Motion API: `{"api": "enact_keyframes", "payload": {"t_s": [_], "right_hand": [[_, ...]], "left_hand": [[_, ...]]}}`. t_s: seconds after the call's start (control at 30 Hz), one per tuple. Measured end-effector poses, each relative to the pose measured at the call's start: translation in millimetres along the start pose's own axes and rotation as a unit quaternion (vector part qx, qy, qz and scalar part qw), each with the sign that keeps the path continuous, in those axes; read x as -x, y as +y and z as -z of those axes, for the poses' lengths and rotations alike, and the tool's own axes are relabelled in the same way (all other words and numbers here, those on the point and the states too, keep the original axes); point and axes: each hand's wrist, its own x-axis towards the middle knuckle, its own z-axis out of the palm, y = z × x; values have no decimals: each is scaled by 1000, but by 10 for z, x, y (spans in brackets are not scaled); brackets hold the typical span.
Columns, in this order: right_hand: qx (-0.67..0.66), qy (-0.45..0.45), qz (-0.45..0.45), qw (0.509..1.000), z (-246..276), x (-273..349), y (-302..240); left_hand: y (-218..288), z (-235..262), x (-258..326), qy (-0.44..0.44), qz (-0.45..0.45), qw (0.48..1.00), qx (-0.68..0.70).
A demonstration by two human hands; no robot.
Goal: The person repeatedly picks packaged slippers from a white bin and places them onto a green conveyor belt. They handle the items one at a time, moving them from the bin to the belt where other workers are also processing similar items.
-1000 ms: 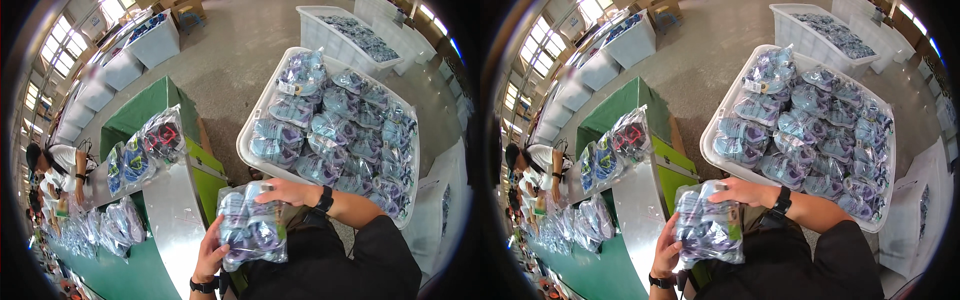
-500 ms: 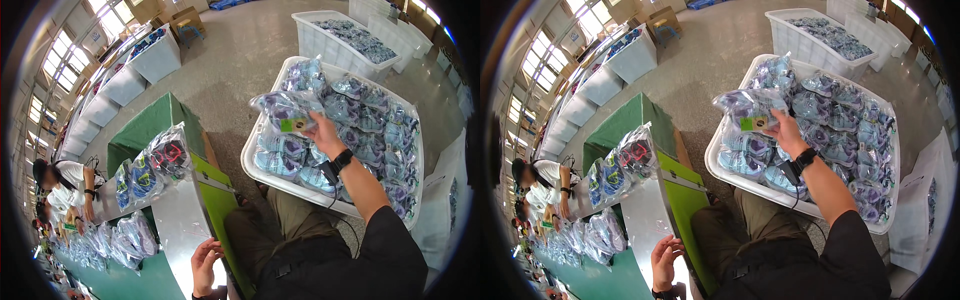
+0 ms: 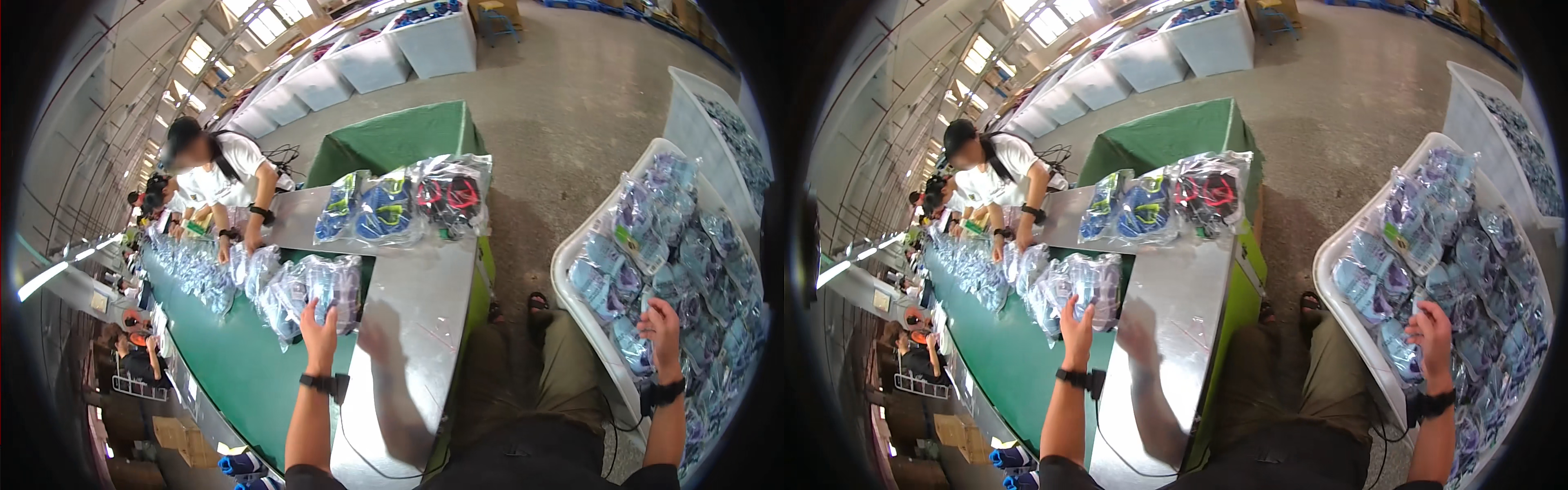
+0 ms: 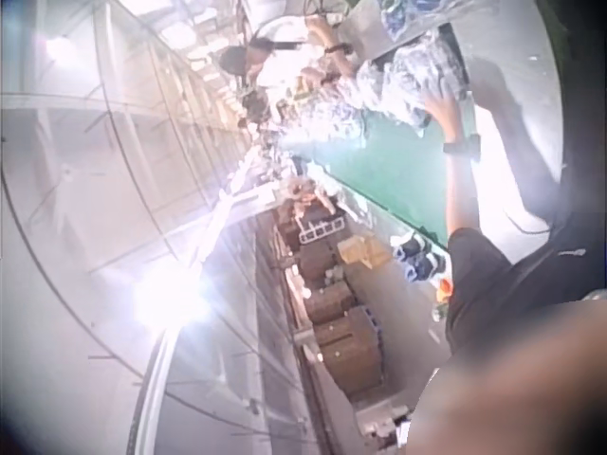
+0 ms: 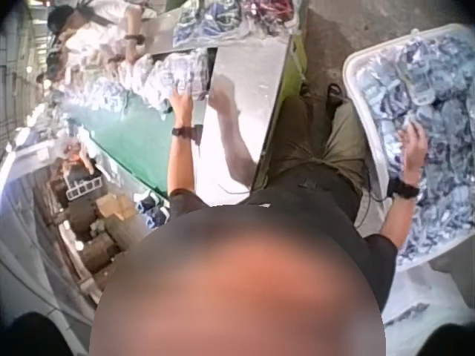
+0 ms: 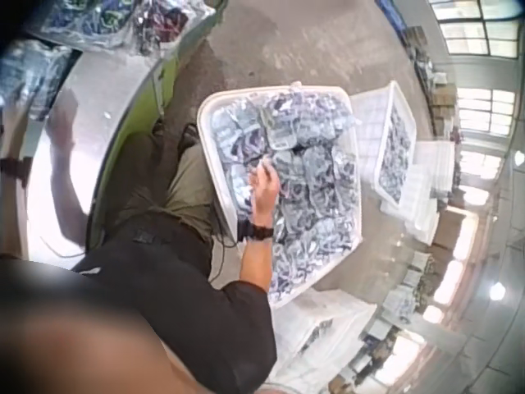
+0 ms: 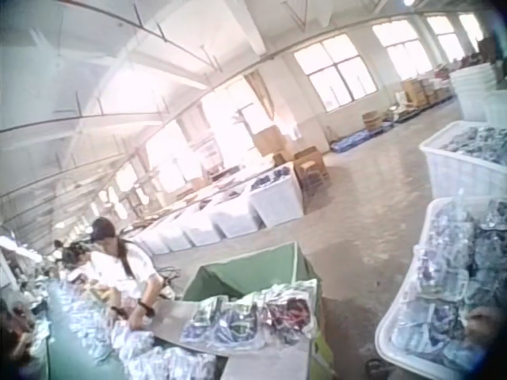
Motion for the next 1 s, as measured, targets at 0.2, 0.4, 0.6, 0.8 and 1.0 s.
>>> {"api": "enact_keyframes", "payload": {"t_s": [0.2, 0.4, 0.6, 0.8, 1.0], "right_hand": [[25, -17, 31, 999, -24, 222, -12], [38, -57, 41, 997, -330, 424, -73], [48, -142, 60, 987, -718, 578, -238], [38, -228, 51, 972, -1029, 646, -397], [63, -282, 67, 955, -1228, 719, -425]], "left_hand": [[-720, -327, -764, -60, 207, 968, 124], [-447, -146, -676, -165, 297, 922, 184], [109, -40, 380, 159, -74, 983, 53], [522, 155, 1350, -32, 32, 955, 294], [754, 312, 1390, -127, 259, 836, 467]]}}
